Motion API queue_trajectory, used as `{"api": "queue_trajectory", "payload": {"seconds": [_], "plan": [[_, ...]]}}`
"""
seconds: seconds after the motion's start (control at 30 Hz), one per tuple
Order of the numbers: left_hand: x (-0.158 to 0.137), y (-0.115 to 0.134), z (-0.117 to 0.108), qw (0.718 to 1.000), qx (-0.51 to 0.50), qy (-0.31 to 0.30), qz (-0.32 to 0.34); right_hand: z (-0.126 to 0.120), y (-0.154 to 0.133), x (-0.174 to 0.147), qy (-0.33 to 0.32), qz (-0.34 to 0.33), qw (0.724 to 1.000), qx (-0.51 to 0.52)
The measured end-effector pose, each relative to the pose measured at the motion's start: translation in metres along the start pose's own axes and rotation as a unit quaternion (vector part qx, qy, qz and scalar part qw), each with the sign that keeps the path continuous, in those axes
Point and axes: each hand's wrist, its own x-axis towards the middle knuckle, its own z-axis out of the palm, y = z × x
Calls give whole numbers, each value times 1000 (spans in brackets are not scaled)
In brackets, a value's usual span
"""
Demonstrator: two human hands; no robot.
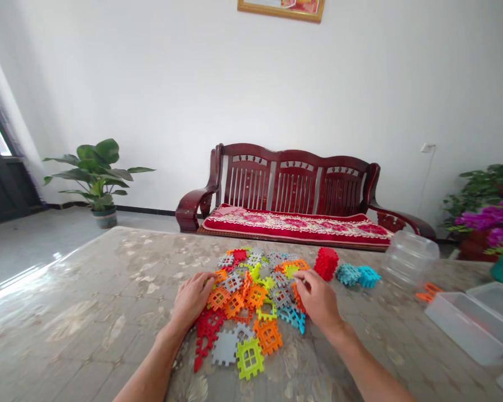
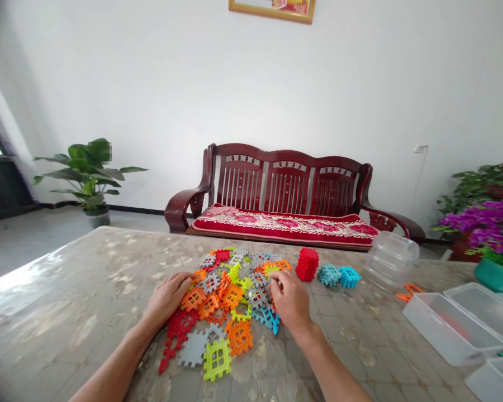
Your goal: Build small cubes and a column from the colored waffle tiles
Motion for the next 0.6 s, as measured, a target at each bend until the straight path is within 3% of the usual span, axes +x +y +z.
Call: {"api": "queue_trajectory", "payload": {"seconds": [0.1, 0.23, 0.43, 0.6], "plan": [[1, -1, 1, 1000, -5, 6, -14, 9, 9, 46, -63, 36, 997, -23], [1, -1, 0, 1000, -1, 10, -21, 30, 30, 95, -142, 66, 978, -134], [1, -2, 2, 1000, 5, 17, -15, 59, 62, 126, -187, 81, 964, -171], [2, -5, 6, 1000, 13, 21, -16, 73, 71, 142, -237, 77, 954, -167]]}}
